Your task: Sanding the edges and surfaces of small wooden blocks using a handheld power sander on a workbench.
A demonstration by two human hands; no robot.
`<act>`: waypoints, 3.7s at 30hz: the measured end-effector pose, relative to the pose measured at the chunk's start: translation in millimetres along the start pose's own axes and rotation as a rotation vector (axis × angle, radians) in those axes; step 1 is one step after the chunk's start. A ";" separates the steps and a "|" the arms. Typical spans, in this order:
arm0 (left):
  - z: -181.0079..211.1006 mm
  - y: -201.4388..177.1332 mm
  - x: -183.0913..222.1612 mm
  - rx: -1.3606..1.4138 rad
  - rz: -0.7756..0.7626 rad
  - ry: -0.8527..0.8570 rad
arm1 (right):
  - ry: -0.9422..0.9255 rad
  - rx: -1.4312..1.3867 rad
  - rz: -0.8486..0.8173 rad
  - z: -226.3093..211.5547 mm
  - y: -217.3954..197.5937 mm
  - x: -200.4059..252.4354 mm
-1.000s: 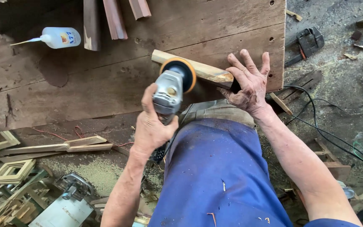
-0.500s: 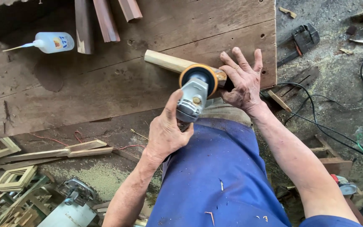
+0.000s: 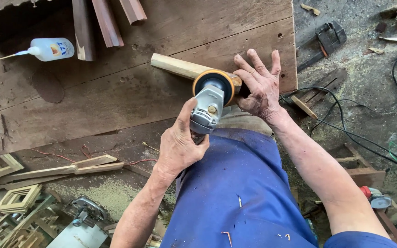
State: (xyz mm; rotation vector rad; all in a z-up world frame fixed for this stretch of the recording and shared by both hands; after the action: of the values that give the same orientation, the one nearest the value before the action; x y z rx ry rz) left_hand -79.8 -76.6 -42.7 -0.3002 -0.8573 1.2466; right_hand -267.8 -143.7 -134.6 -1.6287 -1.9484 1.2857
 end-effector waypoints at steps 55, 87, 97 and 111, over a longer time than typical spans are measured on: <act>10.9 -8.7 -13.9 -0.009 -0.099 -0.139 | 0.031 0.015 -0.012 4.0 3.8 0.3; -20.9 -37.0 -16.6 0.092 0.100 -0.178 | 0.011 -0.015 0.007 0.7 1.5 -1.1; -79.9 -120.9 -1.5 0.200 0.491 -0.388 | 0.033 -0.022 -0.074 -1.9 -4.1 -6.7; -91.4 -93.6 38.5 0.248 0.523 -0.163 | 0.131 -0.132 0.027 13.0 -0.6 -1.1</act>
State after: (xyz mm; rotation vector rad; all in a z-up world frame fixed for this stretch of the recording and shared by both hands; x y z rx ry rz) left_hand 53.2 -50.1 -28.7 -0.2313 -0.7743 1.8685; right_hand -277.0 -150.4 -141.0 -1.7592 -1.9744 1.0510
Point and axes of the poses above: each hand's wrist, its own x-axis away from the middle knuckle, its own y-axis out of the palm, z = x × y, the point moved 10 cm from there along -x, towards the middle knuckle, and after that the axes turned 5 degrees about x, right-handed, at the moved point
